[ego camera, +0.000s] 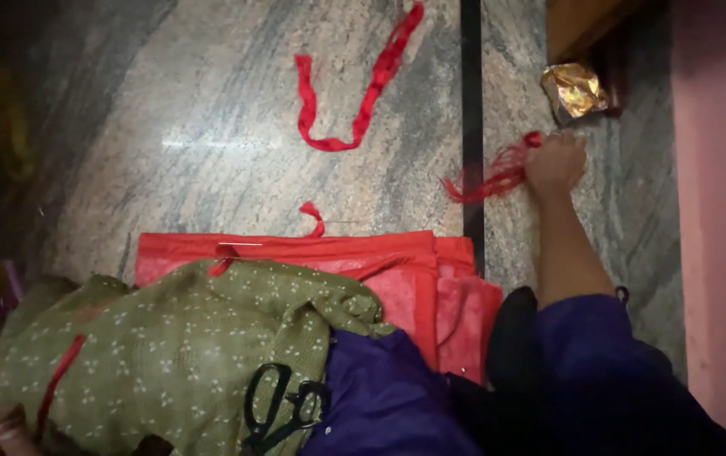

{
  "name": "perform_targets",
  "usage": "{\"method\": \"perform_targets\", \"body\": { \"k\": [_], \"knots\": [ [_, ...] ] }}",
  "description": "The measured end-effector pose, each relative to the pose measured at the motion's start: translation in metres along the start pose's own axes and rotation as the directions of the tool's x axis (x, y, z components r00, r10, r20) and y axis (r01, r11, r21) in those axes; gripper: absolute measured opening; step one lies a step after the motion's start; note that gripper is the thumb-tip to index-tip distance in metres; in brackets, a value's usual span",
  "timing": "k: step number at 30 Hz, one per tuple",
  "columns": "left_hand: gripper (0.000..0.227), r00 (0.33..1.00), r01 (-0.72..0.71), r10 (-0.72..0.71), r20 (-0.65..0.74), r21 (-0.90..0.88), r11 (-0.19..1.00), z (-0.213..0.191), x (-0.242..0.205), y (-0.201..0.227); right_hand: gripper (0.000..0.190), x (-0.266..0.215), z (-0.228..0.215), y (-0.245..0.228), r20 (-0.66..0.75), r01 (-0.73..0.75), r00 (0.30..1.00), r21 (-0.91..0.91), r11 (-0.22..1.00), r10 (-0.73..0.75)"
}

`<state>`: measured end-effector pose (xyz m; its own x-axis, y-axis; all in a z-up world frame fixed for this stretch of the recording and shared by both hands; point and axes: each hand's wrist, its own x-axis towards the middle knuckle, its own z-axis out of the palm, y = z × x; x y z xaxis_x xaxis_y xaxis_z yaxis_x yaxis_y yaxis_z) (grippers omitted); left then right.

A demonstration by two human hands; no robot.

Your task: Attaching a red beaded trim and red ribbons to a piece of green patterned fabric.

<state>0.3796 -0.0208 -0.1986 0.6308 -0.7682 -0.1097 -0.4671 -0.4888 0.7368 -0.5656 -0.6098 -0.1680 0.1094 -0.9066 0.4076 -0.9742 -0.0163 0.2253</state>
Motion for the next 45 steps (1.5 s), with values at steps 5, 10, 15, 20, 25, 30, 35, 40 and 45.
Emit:
{"method": "perform_targets", "body": {
  "k": [5, 10, 15, 20, 25, 30, 35, 40, 45],
  "knots": [
    [0.04, 0.988, -0.031, 0.031, -0.15, -0.001, 1.0, 0.071, -0.071, 0.004, 0.013, 0.007, -0.002, -0.048, 0.133, -0.34, 0.94, 0.309, 0.888, 0.314],
    [0.037, 0.867, -0.088, 0.197, -0.457, 0.248, 0.965, 0.103, -0.118, 0.145, 0.028, 0.032, -0.017, -0.127, 0.337, -0.422, 0.883, 0.875, 0.237, 0.328],
    [0.027, 0.959, 0.036, 0.082, -0.272, 0.402, 0.915, 0.096, -0.144, 0.272, 0.025, 0.045, -0.127, -0.191, 0.666, -0.685, 0.728, 0.699, -0.206, -0.158],
    [0.021, 0.815, -0.25, 0.401, -0.419, 0.369, 0.895, 0.117, -0.161, 0.435, 0.026, 0.032, -0.242, -0.255, 0.38, -0.286, 0.783, 0.923, 0.257, -0.493],
    [0.037, 0.8, -0.529, 0.506, -0.323, 0.018, 0.848, 0.152, -0.141, 0.534, 0.023, 0.018, -0.39, -0.304, 0.197, 0.136, 0.46, 0.948, 0.288, -0.866],
    [0.048, 0.93, -0.349, 0.351, -0.108, -0.555, 0.755, 0.164, -0.127, 0.53, 0.014, 0.011, -0.438, -0.331, -0.161, -0.103, 0.176, 0.978, -0.181, -0.971],
    [0.024, 0.98, -0.08, 0.193, 0.051, -0.785, 0.615, 0.168, -0.13, 0.49, 0.017, 0.02, -0.43, -0.348, -0.006, -0.342, 0.13, 0.938, -0.05, -0.991],
    [0.017, 0.995, -0.045, 0.1, 0.011, -0.843, 0.537, 0.144, -0.14, 0.502, 0.019, 0.015, -0.447, -0.351, -0.123, 0.227, 0.567, 0.974, 0.011, -0.815],
    [0.017, 0.976, -0.211, 0.081, -0.203, -0.783, 0.585, 0.125, -0.146, 0.493, 0.021, -0.015, -0.455, -0.358, -0.059, -0.27, 0.384, 0.947, -0.173, -0.922]
  ]
}}
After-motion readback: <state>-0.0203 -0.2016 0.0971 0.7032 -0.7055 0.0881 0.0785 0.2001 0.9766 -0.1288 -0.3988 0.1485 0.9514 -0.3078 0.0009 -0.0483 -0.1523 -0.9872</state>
